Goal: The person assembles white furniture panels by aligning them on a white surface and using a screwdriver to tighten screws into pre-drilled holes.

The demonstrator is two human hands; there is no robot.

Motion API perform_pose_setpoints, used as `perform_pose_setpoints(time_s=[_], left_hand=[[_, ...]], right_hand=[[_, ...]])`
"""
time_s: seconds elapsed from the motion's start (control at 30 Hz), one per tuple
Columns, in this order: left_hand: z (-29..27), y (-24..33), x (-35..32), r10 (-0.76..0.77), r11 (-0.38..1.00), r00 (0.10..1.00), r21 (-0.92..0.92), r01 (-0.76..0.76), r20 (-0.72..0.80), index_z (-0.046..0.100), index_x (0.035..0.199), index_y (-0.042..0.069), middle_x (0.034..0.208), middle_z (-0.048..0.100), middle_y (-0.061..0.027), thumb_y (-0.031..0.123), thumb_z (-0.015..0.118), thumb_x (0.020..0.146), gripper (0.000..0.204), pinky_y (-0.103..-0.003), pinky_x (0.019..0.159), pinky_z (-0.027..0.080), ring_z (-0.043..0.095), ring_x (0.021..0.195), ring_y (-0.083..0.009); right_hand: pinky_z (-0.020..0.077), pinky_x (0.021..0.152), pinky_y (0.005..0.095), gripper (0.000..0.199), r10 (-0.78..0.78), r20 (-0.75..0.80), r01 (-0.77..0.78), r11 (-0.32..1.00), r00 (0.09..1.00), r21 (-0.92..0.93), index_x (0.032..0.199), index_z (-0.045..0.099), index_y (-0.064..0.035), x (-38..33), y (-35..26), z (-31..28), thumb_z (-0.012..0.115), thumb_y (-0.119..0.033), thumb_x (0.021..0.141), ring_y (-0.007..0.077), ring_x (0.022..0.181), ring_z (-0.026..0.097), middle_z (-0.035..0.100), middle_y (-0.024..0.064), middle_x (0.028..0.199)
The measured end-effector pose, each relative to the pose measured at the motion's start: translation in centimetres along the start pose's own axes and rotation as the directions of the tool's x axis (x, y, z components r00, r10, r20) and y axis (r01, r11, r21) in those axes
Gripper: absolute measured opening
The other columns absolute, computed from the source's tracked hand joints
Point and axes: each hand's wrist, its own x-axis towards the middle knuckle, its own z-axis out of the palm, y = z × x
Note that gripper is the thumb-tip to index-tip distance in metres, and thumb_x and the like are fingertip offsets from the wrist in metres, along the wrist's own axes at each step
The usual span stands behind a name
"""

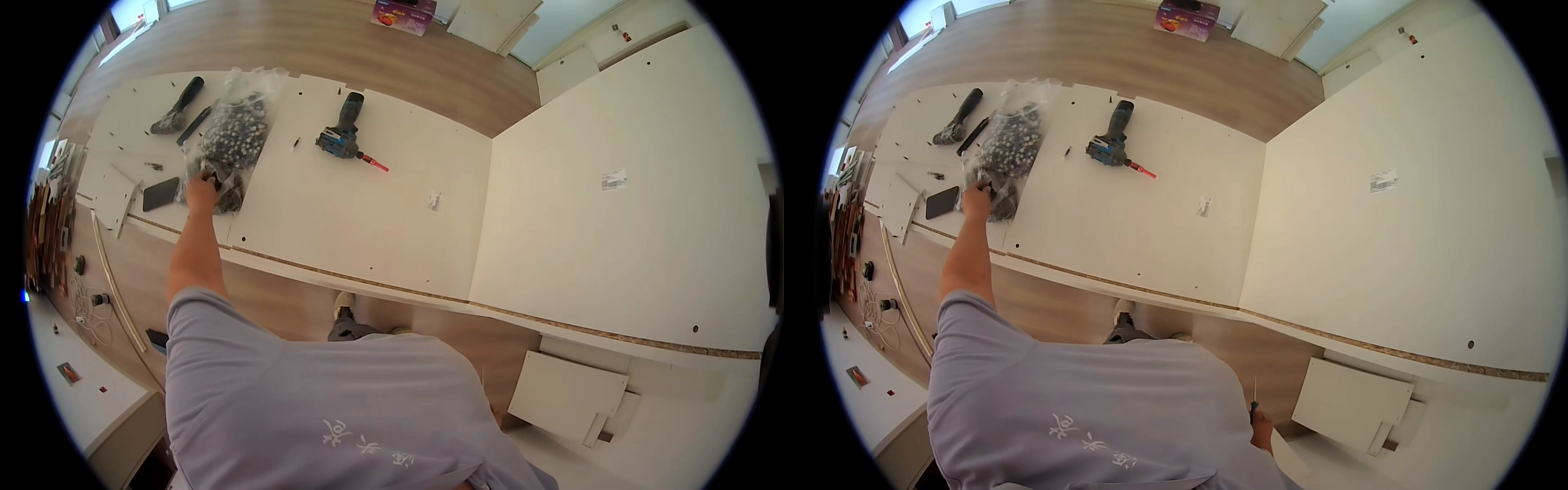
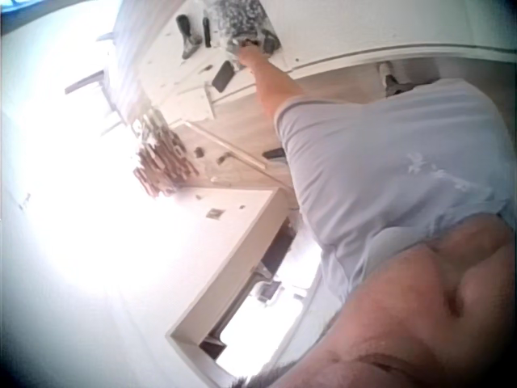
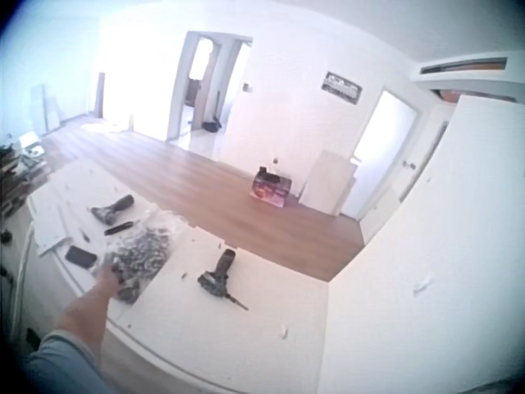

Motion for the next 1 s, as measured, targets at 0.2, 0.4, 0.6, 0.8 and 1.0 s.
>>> perform_pose_setpoints(time_s=[0.2,0.4,0.6,0.8,1.0], left_hand=[[1.9,-1.2,-1.1,-0.143,0.006,0.985,-0.995,0.098,0.096,0.066,0.123,0.004,0.1,0.07,-0.0115,0.02,0.06,0.103,0.027,-0.029,0.07,0.059,0.066,0.08,-0.016],[5.4,5.0,-12.4,0.301,-0.671,0.919,-0.628,0.393,0.254,0.062,0.119,-0.001,0.105,0.067,-0.0151,0.012,0.053,0.104,0.021,-0.024,0.063,0.056,0.062,0.077,-0.0189],[8.7,13.2,-23.7,-0.04,-0.114,0.853,-0.85,0.514,0.52,0.061,0.111,-0.004,0.096,0.063,-0.0097,0.009,0.048,0.103,0.02,-0.027,0.066,0.056,0.061,0.079,-0.019],[17.9,15.7,-45.0,0.202,0.818,0.527,-0.439,0.373,0.825,0.067,0.104,0.01,0.086,0.07,-0.0058,0.027,0.057,0.103,0.02,-0.03,0.055,0.049,0.065,0.069,-0.0154],[23.4,21.4,-61.7,0.272,0.791,0.087,-0.274,0.547,0.958,0.064,0.124,0.004,0.1,0.067,-0.0052,0.024,0.054,0.107,0.029,-0.031,0.08,0.057,0.064,0.09,-0.0154]], right_hand=[[0.0478,0.064,0.0432,0.042,0.513,0.359,-0.61,0.489,0.779,0.624,0.079,0.068,0.0002,7.7,-6.0,-8.5,0.052,-0.035,0.097,0.0389,0.073,0.066,0.07,0.0202,0.077],[0.0508,0.072,0.0454,0.029,-0.156,0.122,0.133,0.976,0.98,0.174,0.105,0.069,0.0005,5.6,3.3,-1.7,0.062,-0.025,0.093,0.0418,0.086,0.067,0.071,0.0213,0.098],[0.0534,0.083,0.0455,0.03,-0.319,0.096,0.266,0.894,0.943,0.36,0.119,0.066,-0.0003,8.8,7.6,-2.0,0.06,-0.017,0.095,0.0401,0.096,0.067,0.069,0.022,0.111],[0.0543,0.083,0.0439,0.032,0.135,0.313,-0.309,0.723,0.94,0.618,0.113,0.072,-0.0034,14.5,8.7,-12.8,0.063,-0.03,0.099,0.0373,0.098,0.069,0.072,0.0217,0.106],[0.0544,0.08,0.0401,0.03,0.056,0.196,-0.187,0.626,0.979,0.757,0.111,0.073,-0.0077,16.9,11.9,-15.4,0.069,-0.034,0.096,0.0307,0.091,0.071,0.074,0.0153,0.1]])
